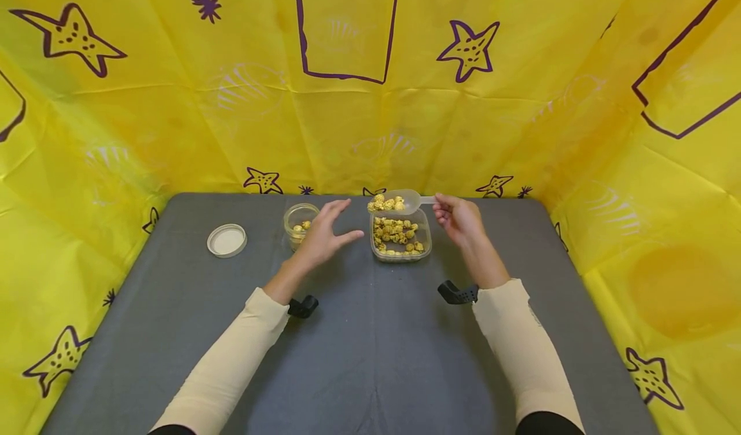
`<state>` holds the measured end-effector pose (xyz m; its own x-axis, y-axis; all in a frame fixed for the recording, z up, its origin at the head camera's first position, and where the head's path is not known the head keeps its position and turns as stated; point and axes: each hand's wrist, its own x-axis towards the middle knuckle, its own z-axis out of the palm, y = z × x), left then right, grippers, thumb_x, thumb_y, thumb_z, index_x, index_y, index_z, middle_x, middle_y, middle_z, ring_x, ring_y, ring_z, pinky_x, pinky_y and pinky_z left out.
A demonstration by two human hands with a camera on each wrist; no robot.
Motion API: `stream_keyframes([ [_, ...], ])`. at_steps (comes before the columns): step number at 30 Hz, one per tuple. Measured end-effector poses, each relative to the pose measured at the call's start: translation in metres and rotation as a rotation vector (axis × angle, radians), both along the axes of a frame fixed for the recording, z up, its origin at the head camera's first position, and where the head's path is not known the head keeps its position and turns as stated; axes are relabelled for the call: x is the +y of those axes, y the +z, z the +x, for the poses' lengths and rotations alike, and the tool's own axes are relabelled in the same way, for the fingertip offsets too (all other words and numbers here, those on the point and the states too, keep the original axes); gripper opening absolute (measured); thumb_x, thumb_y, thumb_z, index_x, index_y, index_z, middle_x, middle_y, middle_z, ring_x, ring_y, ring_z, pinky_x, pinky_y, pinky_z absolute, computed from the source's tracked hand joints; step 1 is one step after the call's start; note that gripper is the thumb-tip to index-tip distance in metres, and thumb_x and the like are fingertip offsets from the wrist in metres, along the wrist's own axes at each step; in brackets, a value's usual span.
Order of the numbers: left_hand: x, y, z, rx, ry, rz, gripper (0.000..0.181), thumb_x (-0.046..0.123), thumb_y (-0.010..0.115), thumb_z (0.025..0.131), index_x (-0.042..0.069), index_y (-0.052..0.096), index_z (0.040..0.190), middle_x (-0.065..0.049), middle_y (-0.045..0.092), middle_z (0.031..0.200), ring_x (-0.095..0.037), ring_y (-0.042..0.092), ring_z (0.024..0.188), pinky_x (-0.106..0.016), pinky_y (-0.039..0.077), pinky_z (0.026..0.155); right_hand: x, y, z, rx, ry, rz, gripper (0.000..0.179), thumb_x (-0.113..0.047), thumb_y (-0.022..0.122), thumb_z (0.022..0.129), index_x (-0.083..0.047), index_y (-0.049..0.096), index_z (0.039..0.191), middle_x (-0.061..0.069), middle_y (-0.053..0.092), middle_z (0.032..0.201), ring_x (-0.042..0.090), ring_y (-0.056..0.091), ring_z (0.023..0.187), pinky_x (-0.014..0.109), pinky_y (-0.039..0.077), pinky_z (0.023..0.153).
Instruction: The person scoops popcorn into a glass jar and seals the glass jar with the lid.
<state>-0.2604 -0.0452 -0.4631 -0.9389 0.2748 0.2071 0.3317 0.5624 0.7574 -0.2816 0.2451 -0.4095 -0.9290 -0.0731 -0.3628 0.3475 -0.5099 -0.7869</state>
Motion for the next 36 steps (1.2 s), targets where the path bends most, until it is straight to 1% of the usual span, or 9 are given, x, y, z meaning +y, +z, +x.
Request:
stream_keyframes([
  [3,-0.006,0.003,0.000,0.025,0.012,0.006,0.078,0.037,0.076,0.084,0.009,0.042,0.148,-0.014,0.043,0.148,-0.034,0.044,0.135,-0.052,0.039,0.110,-0.009,0.003,-0.005,0.008,0.000,0.003,0.029,-0.007,0.051,0.100,-0.003,0.065,0.075,0.005,0.063,0.060,0.012,0.052,0.051,0.019,0.040,0.047],
  [8,-0.019,0.007,0.000,0.044,0.036,0.020,0.078,0.035,0.076,0.084,0.007,0.042,0.148,-0.015,0.042,0.147,-0.035,0.044,0.134,-0.053,0.039,0.110,-0.022,0.007,-0.012,0.017,0.013,0.018,0.028,-0.007,0.050,0.100,-0.004,0.064,0.076,0.004,0.062,0.060,0.012,0.051,0.051,0.018,0.039,0.046],
  [14,-0.036,0.010,-0.004,0.098,0.060,0.036,0.077,0.030,0.079,0.082,0.002,0.044,0.145,-0.020,0.043,0.144,-0.038,0.047,0.131,-0.054,0.039,0.108,-0.039,0.010,-0.015,0.030,0.029,0.034,0.028,-0.008,0.050,0.101,-0.003,0.065,0.078,0.004,0.061,0.059,0.011,0.050,0.049,0.017,0.038,0.045],
  [18,-0.048,0.012,-0.007,0.118,0.075,0.044,0.077,0.029,0.080,0.081,0.003,0.044,0.145,-0.020,0.043,0.144,-0.038,0.046,0.131,-0.055,0.039,0.108,-0.051,0.011,-0.018,0.029,0.032,0.044,0.025,-0.008,0.051,0.100,-0.003,0.064,0.080,0.003,0.061,0.060,0.010,0.049,0.050,0.017,0.037,0.045],
  [20,-0.054,0.013,-0.008,0.113,0.085,0.045,0.077,0.030,0.080,0.081,0.004,0.045,0.145,-0.018,0.043,0.145,-0.037,0.045,0.132,-0.054,0.040,0.107,-0.057,0.012,-0.019,0.028,0.033,0.054,0.024,-0.008,0.051,0.100,-0.003,0.064,0.080,0.003,0.061,0.060,0.010,0.049,0.050,0.018,0.037,0.046],
  [24,-0.066,0.012,-0.007,0.087,0.109,0.038,0.079,0.034,0.079,0.082,0.005,0.044,0.146,-0.016,0.041,0.147,-0.036,0.042,0.135,-0.054,0.039,0.109,-0.069,0.013,-0.023,0.018,0.029,0.067,0.022,-0.008,0.052,0.100,-0.002,0.064,0.082,0.003,0.060,0.059,0.010,0.050,0.049,0.017,0.038,0.045],
  [28,-0.078,0.010,-0.006,0.065,0.135,0.039,0.079,0.033,0.079,0.082,0.006,0.042,0.147,-0.017,0.040,0.148,-0.037,0.041,0.136,-0.057,0.036,0.110,-0.082,0.013,-0.027,0.012,0.027,0.055,0.022,-0.008,0.053,0.100,-0.002,0.064,0.082,0.003,0.060,0.059,0.010,0.050,0.048,0.017,0.038,0.044],
  [31,-0.084,0.008,-0.006,0.049,0.143,0.040,0.081,0.032,0.080,0.081,0.005,0.041,0.148,-0.018,0.039,0.148,-0.038,0.040,0.136,-0.058,0.035,0.110,-0.092,0.013,-0.030,0.012,0.027,0.052,0.021,-0.008,0.053,0.099,-0.001,0.063,0.083,0.003,0.059,0.058,0.010,0.048,0.048,0.016,0.037,0.043],
  [36,-0.090,0.004,-0.008,0.019,0.148,0.036,0.085,0.032,0.081,0.080,0.007,0.038,0.149,-0.019,0.035,0.151,-0.040,0.037,0.138,-0.059,0.032,0.112,-0.107,0.008,-0.032,0.018,0.044,0.091,0.019,-0.007,0.054,0.098,-0.001,0.063,0.082,0.002,0.058,0.057,0.009,0.048,0.046,0.016,0.037,0.042],
])
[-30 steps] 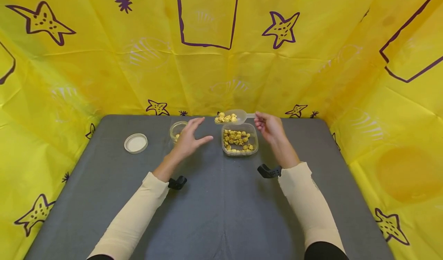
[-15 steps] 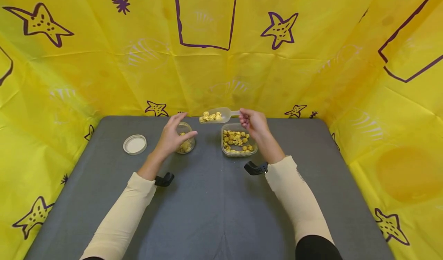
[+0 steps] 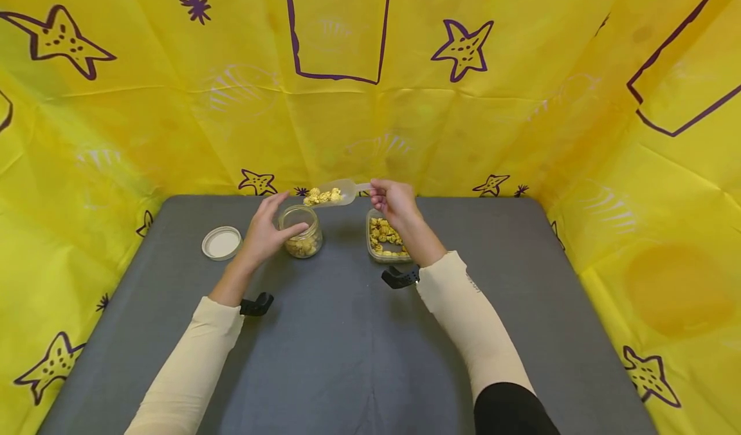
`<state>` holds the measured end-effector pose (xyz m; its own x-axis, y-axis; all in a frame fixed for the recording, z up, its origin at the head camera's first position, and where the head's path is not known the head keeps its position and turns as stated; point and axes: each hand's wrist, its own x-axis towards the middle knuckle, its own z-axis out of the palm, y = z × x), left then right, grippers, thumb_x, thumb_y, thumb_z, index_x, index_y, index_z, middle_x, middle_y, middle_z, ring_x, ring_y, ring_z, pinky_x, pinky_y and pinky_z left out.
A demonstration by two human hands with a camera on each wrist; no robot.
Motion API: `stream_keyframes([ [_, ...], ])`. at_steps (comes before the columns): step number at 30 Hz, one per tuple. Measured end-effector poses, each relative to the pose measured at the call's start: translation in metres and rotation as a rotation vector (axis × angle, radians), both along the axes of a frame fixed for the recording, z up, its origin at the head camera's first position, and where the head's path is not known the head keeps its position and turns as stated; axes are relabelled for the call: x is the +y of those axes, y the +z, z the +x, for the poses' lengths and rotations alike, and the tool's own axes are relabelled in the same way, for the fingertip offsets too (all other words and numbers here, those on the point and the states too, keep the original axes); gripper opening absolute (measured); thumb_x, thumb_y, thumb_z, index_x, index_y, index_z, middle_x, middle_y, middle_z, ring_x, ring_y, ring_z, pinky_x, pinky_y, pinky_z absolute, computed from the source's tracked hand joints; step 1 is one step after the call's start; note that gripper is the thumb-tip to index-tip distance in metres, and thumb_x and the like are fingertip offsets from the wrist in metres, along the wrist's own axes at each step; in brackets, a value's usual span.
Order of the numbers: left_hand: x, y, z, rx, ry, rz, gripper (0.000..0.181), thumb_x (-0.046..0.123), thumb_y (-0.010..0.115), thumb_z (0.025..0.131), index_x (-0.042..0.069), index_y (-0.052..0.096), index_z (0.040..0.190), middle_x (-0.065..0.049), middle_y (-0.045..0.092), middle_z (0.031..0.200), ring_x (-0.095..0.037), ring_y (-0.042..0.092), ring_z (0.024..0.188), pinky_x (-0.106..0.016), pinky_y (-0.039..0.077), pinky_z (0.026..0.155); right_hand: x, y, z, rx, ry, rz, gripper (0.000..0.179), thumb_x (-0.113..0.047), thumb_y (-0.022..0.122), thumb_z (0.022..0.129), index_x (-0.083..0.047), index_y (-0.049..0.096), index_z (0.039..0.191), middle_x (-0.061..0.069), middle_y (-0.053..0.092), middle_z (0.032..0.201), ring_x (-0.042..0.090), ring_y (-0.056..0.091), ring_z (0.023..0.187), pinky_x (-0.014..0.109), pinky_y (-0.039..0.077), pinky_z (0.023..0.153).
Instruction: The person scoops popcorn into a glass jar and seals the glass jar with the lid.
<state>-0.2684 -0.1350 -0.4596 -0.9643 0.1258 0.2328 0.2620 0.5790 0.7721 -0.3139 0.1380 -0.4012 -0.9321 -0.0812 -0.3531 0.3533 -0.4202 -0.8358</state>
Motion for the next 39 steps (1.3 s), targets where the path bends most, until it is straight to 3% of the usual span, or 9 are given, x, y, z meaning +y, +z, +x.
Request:
stream_keyframes([
  [9,-0.011,-0.017,0.001,-0.103,0.005,-0.035,0.091,0.042,0.078,0.080,0.009,0.033,0.152,-0.019,0.030,0.155,-0.040,0.031,0.143,-0.061,0.029,0.113,-0.019,-0.009,0.002,0.003,0.026,0.125,0.015,-0.007,0.056,0.097,0.000,0.062,0.085,0.001,0.059,0.056,0.009,0.048,0.047,0.018,0.038,0.045],
  [18,-0.014,-0.034,-0.001,-0.124,0.026,-0.039,0.092,0.043,0.078,0.080,0.006,0.034,0.151,-0.021,0.034,0.152,-0.039,0.032,0.142,-0.058,0.028,0.115,-0.026,-0.012,0.001,0.015,0.020,0.169,0.015,-0.004,0.059,0.094,-0.002,0.064,0.080,0.002,0.059,0.057,0.009,0.049,0.047,0.018,0.039,0.045],
  [30,-0.015,-0.039,-0.004,-0.132,0.019,-0.006,0.093,0.042,0.079,0.079,0.007,0.033,0.152,-0.020,0.034,0.153,-0.038,0.032,0.142,-0.057,0.028,0.115,-0.030,-0.012,0.000,0.055,0.016,0.220,0.015,-0.002,0.060,0.093,-0.001,0.065,0.079,0.001,0.059,0.057,0.008,0.049,0.045,0.017,0.041,0.043],
  [34,-0.015,-0.041,-0.005,-0.136,0.020,-0.008,0.093,0.040,0.080,0.079,0.006,0.033,0.151,-0.020,0.034,0.153,-0.038,0.033,0.142,-0.057,0.028,0.115,-0.033,-0.009,0.001,0.086,0.012,0.321,0.010,-0.006,0.061,0.093,0.002,0.066,0.088,-0.001,0.060,0.057,0.006,0.051,0.045,0.016,0.041,0.043],
  [39,-0.015,-0.042,-0.005,-0.145,0.027,0.002,0.093,0.039,0.081,0.078,0.006,0.034,0.151,-0.019,0.036,0.151,-0.037,0.035,0.140,-0.056,0.029,0.114,-0.039,-0.004,0.003,0.148,0.000,0.437,0.018,-0.006,0.062,0.092,0.009,0.067,0.099,0.002,0.061,0.060,0.005,0.052,0.045,0.016,0.043,0.044],
])
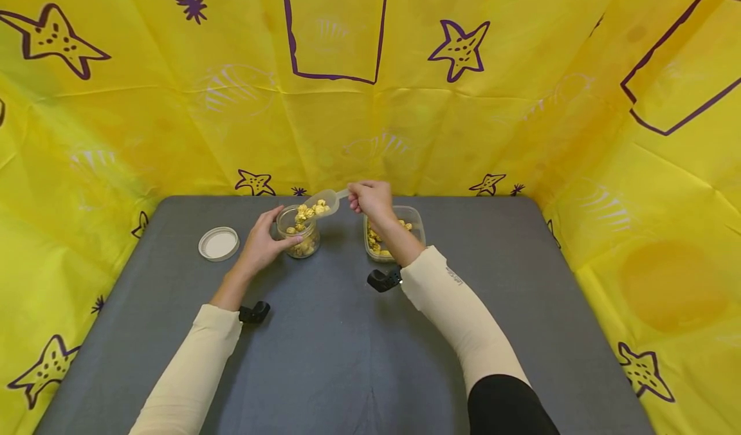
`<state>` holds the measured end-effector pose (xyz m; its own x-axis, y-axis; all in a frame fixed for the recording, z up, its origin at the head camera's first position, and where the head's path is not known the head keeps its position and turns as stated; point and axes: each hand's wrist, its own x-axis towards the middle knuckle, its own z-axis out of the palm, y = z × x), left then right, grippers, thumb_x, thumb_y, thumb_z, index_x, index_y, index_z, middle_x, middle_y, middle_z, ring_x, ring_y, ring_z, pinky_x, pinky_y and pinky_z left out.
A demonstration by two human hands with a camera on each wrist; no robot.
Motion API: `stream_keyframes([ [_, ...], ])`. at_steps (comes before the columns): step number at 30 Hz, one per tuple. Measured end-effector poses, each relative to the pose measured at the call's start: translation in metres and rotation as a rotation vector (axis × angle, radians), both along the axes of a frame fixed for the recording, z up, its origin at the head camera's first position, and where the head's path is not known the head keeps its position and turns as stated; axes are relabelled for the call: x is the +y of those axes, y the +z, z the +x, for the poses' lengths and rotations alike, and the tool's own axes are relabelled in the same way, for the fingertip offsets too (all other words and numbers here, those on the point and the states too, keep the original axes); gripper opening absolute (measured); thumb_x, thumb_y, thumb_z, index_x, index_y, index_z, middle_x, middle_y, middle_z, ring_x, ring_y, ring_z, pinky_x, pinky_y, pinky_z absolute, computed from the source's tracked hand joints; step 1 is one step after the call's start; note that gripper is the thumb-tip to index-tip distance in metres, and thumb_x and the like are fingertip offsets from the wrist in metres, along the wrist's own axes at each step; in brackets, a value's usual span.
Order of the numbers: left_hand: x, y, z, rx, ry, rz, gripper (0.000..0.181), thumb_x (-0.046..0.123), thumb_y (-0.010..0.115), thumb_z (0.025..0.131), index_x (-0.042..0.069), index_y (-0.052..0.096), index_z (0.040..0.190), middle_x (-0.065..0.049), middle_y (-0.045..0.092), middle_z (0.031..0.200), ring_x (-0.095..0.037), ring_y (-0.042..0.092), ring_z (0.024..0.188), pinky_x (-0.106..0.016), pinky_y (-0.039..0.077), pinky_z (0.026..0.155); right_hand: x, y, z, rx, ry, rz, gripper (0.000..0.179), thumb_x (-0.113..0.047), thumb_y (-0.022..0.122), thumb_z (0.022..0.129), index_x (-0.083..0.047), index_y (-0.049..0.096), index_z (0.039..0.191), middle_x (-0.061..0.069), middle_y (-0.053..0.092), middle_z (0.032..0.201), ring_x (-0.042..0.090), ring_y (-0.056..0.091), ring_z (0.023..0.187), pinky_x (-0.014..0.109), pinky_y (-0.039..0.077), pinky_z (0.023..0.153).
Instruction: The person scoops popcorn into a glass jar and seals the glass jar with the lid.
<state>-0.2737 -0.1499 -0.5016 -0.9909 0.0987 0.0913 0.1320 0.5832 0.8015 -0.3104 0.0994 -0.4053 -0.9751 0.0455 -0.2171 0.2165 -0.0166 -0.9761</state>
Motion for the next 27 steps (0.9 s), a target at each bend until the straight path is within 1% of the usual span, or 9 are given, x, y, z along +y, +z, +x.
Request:
stream_keyframes([
  [4,-0.001,0.000,0.001,-0.001,0.002,0.006,0.093,0.039,0.081,0.078,0.006,0.034,0.150,-0.019,0.037,0.151,-0.037,0.035,0.140,-0.056,0.029,0.114,-0.006,0.004,0.001,0.036,0.008,0.042,0.020,-0.005,0.061,0.092,0.012,0.067,0.099,0.000,0.059,0.058,0.004,0.050,0.043,0.016,0.042,0.043],
  [9,-0.001,0.001,0.001,0.003,-0.006,0.014,0.092,0.038,0.082,0.078,0.005,0.035,0.150,-0.020,0.037,0.151,-0.037,0.035,0.140,-0.056,0.028,0.115,-0.009,0.005,0.003,0.059,0.010,0.085,0.020,-0.007,0.062,0.092,0.011,0.069,0.098,-0.001,0.058,0.057,0.004,0.049,0.042,0.016,0.041,0.043],
  [10,-0.001,0.000,0.001,0.005,-0.006,0.015,0.092,0.038,0.082,0.078,0.005,0.035,0.150,-0.020,0.037,0.150,-0.037,0.035,0.140,-0.056,0.028,0.115,-0.010,0.005,0.004,0.065,0.010,0.099,0.020,-0.008,0.062,0.092,0.011,0.069,0.098,0.001,0.059,0.058,0.005,0.049,0.043,0.017,0.041,0.044],
  [13,0.000,0.000,0.000,0.006,-0.005,0.015,0.092,0.038,0.082,0.077,0.005,0.035,0.149,-0.020,0.038,0.150,-0.037,0.036,0.140,-0.056,0.029,0.115,-0.011,0.005,0.004,0.098,0.016,0.139,0.018,-0.009,0.063,0.091,0.008,0.071,0.093,0.001,0.058,0.058,0.006,0.049,0.043,0.017,0.041,0.044],
  [16,-0.001,0.000,0.000,0.009,-0.006,0.011,0.092,0.037,0.082,0.077,0.005,0.035,0.149,-0.020,0.038,0.150,-0.037,0.037,0.139,-0.056,0.029,0.114,-0.014,0.007,0.006,0.165,0.028,0.207,0.017,-0.008,0.062,0.090,0.005,0.071,0.085,0.000,0.057,0.055,0.007,0.049,0.043,0.018,0.040,0.044],
  [17,-0.001,0.000,0.000,0.009,-0.007,0.010,0.092,0.037,0.082,0.077,0.005,0.035,0.150,-0.020,0.038,0.150,-0.037,0.037,0.139,-0.056,0.030,0.114,-0.015,0.008,0.006,0.190,0.035,0.230,0.018,-0.008,0.061,0.090,0.005,0.071,0.083,-0.003,0.055,0.053,0.008,0.049,0.043,0.018,0.041,0.044],
  [21,-0.001,0.000,-0.001,0.014,-0.009,0.011,0.092,0.037,0.082,0.077,0.004,0.036,0.149,-0.020,0.038,0.149,-0.037,0.039,0.137,-0.056,0.030,0.113,-0.020,0.010,0.008,0.283,0.062,0.341,0.020,-0.008,0.058,0.088,0.002,0.072,0.077,-0.002,0.055,0.051,0.010,0.050,0.043,0.020,0.042,0.047],
  [25,-0.001,-0.001,-0.001,0.014,-0.008,0.013,0.092,0.038,0.082,0.077,0.004,0.036,0.149,-0.020,0.039,0.149,-0.037,0.039,0.137,-0.057,0.030,0.113,-0.026,0.011,0.008,0.317,0.082,0.424,0.022,-0.009,0.058,0.089,0.000,0.072,0.075,0.002,0.058,0.054,0.012,0.054,0.045,0.021,0.042,0.049],
  [27,-0.001,-0.001,-0.001,0.012,-0.004,0.014,0.092,0.039,0.082,0.077,0.005,0.036,0.149,-0.020,0.039,0.149,-0.037,0.039,0.137,-0.056,0.030,0.113,-0.028,0.011,0.009,0.325,0.086,0.449,0.022,-0.009,0.057,0.089,-0.001,0.073,0.076,0.007,0.061,0.057,0.011,0.054,0.046,0.021,0.042,0.050],
])
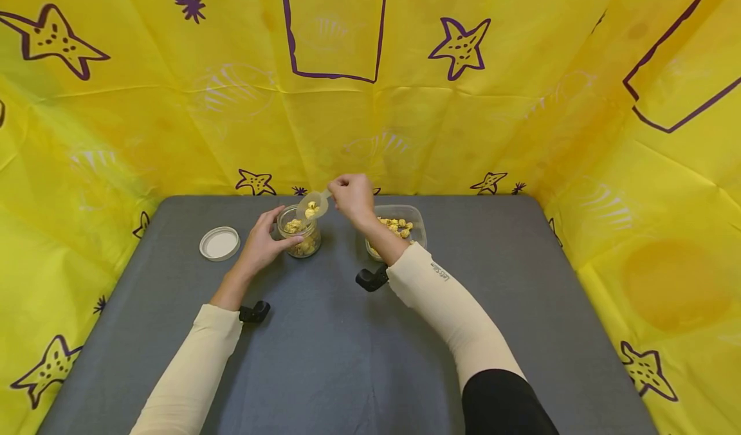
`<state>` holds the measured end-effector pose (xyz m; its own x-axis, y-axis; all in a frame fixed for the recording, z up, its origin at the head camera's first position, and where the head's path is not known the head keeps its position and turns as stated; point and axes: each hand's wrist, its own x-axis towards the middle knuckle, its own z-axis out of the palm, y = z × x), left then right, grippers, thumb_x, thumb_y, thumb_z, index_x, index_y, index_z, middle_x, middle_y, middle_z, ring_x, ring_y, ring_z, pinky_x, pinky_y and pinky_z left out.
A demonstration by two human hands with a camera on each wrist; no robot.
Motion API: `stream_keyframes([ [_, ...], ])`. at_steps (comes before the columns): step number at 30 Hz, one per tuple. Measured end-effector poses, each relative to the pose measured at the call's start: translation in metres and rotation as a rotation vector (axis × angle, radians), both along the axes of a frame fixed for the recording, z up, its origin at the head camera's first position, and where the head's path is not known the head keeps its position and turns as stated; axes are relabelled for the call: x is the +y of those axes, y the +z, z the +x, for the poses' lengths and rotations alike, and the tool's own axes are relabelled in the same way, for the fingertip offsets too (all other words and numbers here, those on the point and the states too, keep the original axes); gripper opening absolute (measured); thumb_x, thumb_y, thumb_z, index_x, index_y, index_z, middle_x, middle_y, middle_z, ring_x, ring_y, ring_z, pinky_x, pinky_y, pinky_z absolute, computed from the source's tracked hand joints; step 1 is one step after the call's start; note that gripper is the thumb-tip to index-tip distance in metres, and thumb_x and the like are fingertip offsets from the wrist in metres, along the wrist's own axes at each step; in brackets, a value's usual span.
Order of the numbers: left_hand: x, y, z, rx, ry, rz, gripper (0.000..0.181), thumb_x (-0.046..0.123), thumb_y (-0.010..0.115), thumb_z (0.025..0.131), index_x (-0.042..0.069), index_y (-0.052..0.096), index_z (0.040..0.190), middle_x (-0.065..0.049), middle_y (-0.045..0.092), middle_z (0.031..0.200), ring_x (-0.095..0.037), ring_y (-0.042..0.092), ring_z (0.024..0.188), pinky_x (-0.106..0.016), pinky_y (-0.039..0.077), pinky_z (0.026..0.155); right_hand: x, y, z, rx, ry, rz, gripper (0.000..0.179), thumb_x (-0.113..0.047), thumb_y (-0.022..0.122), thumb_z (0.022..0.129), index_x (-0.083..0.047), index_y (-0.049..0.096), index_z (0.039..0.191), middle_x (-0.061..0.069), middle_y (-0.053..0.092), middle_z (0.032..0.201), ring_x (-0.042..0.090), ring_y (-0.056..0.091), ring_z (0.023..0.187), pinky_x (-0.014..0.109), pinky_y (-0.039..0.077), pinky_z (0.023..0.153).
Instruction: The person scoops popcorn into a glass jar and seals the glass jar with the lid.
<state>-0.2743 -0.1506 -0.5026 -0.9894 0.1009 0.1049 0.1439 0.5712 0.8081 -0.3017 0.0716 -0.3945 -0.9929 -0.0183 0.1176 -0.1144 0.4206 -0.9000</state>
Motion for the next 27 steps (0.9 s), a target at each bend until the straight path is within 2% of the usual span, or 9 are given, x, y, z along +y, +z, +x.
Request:
stream_keyframes([
  [5,-0.001,0.000,0.001,-0.005,0.003,-0.006,0.093,0.041,0.082,0.077,0.006,0.036,0.149,-0.019,0.039,0.149,-0.037,0.037,0.138,-0.057,0.030,0.113,-0.007,0.002,0.002,0.073,0.014,0.072,0.022,-0.008,0.057,0.089,0.000,0.074,0.078,0.018,0.067,0.064,0.010,0.053,0.045,0.021,0.042,0.049],
  [8,-0.001,0.001,0.001,-0.003,0.003,-0.003,0.092,0.039,0.082,0.077,0.006,0.036,0.149,-0.019,0.039,0.149,-0.037,0.038,0.138,-0.057,0.030,0.113,-0.012,0.004,0.004,0.137,0.047,0.144,0.023,-0.008,0.056,0.090,-0.001,0.074,0.077,0.017,0.067,0.064,0.011,0.052,0.046,0.021,0.040,0.049],
  [11,-0.001,0.001,0.001,0.002,0.007,0.007,0.090,0.037,0.082,0.077,0.006,0.037,0.149,-0.019,0.040,0.148,-0.037,0.039,0.137,-0.057,0.031,0.113,-0.016,0.007,0.005,0.163,0.072,0.183,0.024,-0.010,0.054,0.091,-0.003,0.075,0.081,0.014,0.066,0.065,0.011,0.049,0.047,0.021,0.038,0.050],
  [14,-0.001,0.001,0.001,0.002,0.004,0.003,0.090,0.038,0.082,0.077,0.006,0.037,0.149,-0.018,0.040,0.149,-0.037,0.040,0.135,-0.057,0.032,0.112,-0.014,0.011,0.005,0.122,0.057,0.125,0.023,-0.012,0.056,0.093,-0.001,0.076,0.089,0.016,0.068,0.069,0.010,0.051,0.047,0.021,0.041,0.049],
  [18,-0.001,0.002,0.001,-0.004,0.002,0.001,0.091,0.039,0.082,0.077,0.007,0.037,0.149,-0.018,0.039,0.150,-0.036,0.039,0.137,-0.057,0.031,0.113,-0.006,0.014,0.004,0.018,0.027,-0.046,0.022,-0.014,0.061,0.093,0.003,0.075,0.096,0.020,0.068,0.073,0.012,0.055,0.046,0.021,0.045,0.047],
  [23,-0.002,0.003,0.002,-0.011,0.001,-0.008,0.093,0.039,0.082,0.077,0.006,0.036,0.150,-0.019,0.037,0.151,-0.037,0.036,0.140,-0.057,0.028,0.114,0.005,0.012,0.002,-0.075,0.016,-0.215,0.021,-0.014,0.063,0.094,0.005,0.072,0.095,0.010,0.062,0.065,0.011,0.055,0.046,0.022,0.048,0.046],
  [27,-0.002,0.003,0.001,-0.014,-0.012,-0.018,0.094,0.041,0.081,0.077,0.005,0.034,0.150,-0.020,0.036,0.152,-0.038,0.035,0.140,-0.058,0.028,0.114,0.012,0.010,0.001,-0.098,0.003,-0.268,0.021,-0.013,0.064,0.093,0.007,0.071,0.096,0.005,0.061,0.063,0.009,0.056,0.045,0.023,0.050,0.047],
])
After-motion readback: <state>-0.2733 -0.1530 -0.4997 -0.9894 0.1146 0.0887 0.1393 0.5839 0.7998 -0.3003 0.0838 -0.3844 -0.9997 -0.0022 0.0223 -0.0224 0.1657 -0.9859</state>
